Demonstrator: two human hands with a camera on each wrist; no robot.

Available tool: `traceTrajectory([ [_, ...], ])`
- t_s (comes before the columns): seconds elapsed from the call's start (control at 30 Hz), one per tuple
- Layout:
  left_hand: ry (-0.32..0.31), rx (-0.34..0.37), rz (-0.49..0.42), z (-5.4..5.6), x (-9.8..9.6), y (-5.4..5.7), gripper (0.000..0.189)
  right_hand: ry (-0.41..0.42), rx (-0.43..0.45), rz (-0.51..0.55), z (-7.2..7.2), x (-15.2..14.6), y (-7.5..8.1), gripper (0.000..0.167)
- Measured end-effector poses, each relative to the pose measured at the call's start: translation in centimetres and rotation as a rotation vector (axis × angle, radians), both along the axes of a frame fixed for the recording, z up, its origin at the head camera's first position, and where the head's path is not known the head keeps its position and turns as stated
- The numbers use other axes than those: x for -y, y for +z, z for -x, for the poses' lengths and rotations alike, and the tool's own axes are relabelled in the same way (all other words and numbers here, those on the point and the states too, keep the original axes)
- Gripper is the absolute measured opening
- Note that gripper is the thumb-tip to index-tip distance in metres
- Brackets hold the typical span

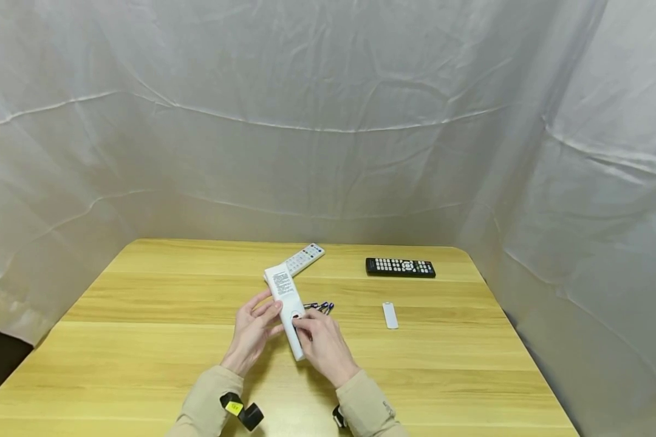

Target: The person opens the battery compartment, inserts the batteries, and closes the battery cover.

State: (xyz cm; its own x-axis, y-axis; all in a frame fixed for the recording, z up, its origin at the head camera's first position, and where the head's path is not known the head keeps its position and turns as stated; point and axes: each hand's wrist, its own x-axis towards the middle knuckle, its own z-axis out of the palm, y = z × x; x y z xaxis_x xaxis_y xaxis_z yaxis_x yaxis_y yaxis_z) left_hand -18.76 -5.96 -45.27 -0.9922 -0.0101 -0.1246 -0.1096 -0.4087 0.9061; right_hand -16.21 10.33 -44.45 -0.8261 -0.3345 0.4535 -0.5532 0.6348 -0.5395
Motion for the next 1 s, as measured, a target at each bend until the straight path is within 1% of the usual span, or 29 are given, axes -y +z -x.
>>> traceTrajectory([
  [0.13, -0.001, -0.002, -0.004, -0.02, 0.03, 0.08, 0.049, 0.003, -0.007, -0.016, -0.07, 0.08, 0.01, 0.021],
  [0.37, 0.004, 0.008, -0.012, -0.07, 0.10, 0.22, 0.050, 0.001, -0.085, -0.071, -0.14, 0.22, 0.00, 0.023],
  [0.53, 0.010, 0.010, -0.029, 0.06, 0.08, 0.25, 0.050, 0.003, -0.092, -0.107, -0.27, 0.23, 0.08, 0.025],
  [0.6, 0.012, 0.011, -0.033, 0.10, 0.09, 0.25, 0.050, 0.007, -0.089, -0.137, -0.34, 0.21, 0.19, 0.027],
  [0.67, 0.014, 0.013, -0.036, 0.13, 0.13, 0.23, 0.050, 0.012, -0.107, -0.179, -0.38, 0.19, 0.22, 0.029],
  [0.77, 0.017, 0.015, -0.034, 0.16, 0.24, 0.11, 0.051, 0.019, -0.150, -0.250, -0.46, 0.17, 0.20, 0.031],
  [0.87, 0.028, 0.016, -0.040, 0.24, 0.33, -0.07, 0.050, 0.023, -0.215, -0.316, -0.48, 0.15, -0.01, 0.034],
  [1.0, 0.039, 0.014, -0.048, 0.33, 0.39, -0.13, 0.050, 0.021, -0.237, -0.351, -0.52, 0.12, -0.18, 0.037],
])
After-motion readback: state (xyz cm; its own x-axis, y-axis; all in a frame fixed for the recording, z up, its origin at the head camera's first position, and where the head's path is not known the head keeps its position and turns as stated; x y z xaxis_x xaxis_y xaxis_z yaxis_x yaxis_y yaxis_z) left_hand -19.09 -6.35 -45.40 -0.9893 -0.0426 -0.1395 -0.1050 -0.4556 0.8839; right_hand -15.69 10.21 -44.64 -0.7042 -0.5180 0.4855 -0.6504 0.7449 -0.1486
